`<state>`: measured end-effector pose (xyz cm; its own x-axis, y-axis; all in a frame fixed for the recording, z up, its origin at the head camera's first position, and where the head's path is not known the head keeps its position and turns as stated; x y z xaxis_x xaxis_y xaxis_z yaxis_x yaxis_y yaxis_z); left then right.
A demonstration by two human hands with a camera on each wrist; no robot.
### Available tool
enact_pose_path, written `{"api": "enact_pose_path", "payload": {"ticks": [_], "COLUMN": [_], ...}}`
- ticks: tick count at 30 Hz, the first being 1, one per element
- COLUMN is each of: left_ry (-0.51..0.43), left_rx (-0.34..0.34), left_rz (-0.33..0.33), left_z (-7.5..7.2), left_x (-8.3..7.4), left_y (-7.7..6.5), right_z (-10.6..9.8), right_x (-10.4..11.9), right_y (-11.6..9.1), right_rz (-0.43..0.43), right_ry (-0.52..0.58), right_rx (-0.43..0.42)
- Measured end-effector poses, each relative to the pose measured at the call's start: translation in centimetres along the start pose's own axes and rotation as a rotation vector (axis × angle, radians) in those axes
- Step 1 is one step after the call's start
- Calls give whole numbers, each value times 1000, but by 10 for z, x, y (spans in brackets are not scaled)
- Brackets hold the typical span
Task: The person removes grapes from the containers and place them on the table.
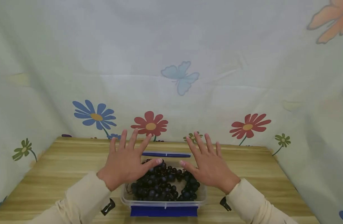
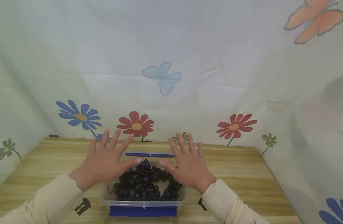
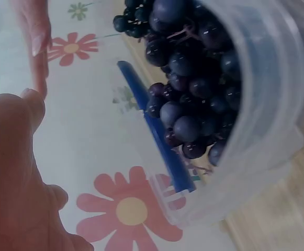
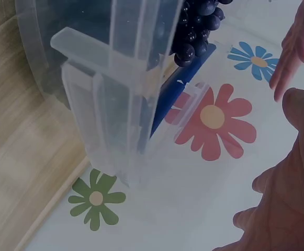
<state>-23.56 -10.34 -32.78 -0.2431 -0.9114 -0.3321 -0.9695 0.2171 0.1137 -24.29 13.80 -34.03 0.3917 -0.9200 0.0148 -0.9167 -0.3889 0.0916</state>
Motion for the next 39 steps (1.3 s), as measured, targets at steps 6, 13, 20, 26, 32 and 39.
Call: {"api": "enact_pose_path", "payload": {"ticks": [6,13,20,26,32,39], "left_ry": [-24,-52,-56,-49,-53,-65], "left_rx": [6,12,11,23,48,52], "left_rz": [-2,-3,-2,-10,-20,-9], "left_z": [9,13,15,17,18,21], "left_x": [5,7,8,12,14,14], "left_y": [0,-2,-5,-8,-10,-14], "right_z": [4,8,9,11,14,20], "right_x": [-3,-4,-6,-4,-4,-6], "right_y": [-3,-5,-7,-7,-7,-11], "right_rz": [6,11,11,11,4,10], "right_ry": [2,17,17,5,-1,26], "right_rx": [5,14,41,44,51,75]}}
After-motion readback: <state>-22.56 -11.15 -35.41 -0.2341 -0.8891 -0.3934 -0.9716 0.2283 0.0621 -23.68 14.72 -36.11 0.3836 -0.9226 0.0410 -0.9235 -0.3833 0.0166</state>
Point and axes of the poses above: each hand's wrist, its own y-axis towards the middle knuckle, its own z-axis out of the palm, x = y × z, the point moved 7 cm from there along y, towards the middle knuckle, and after that the axes turned 9 degrees about -y, right-handed, at the moved point
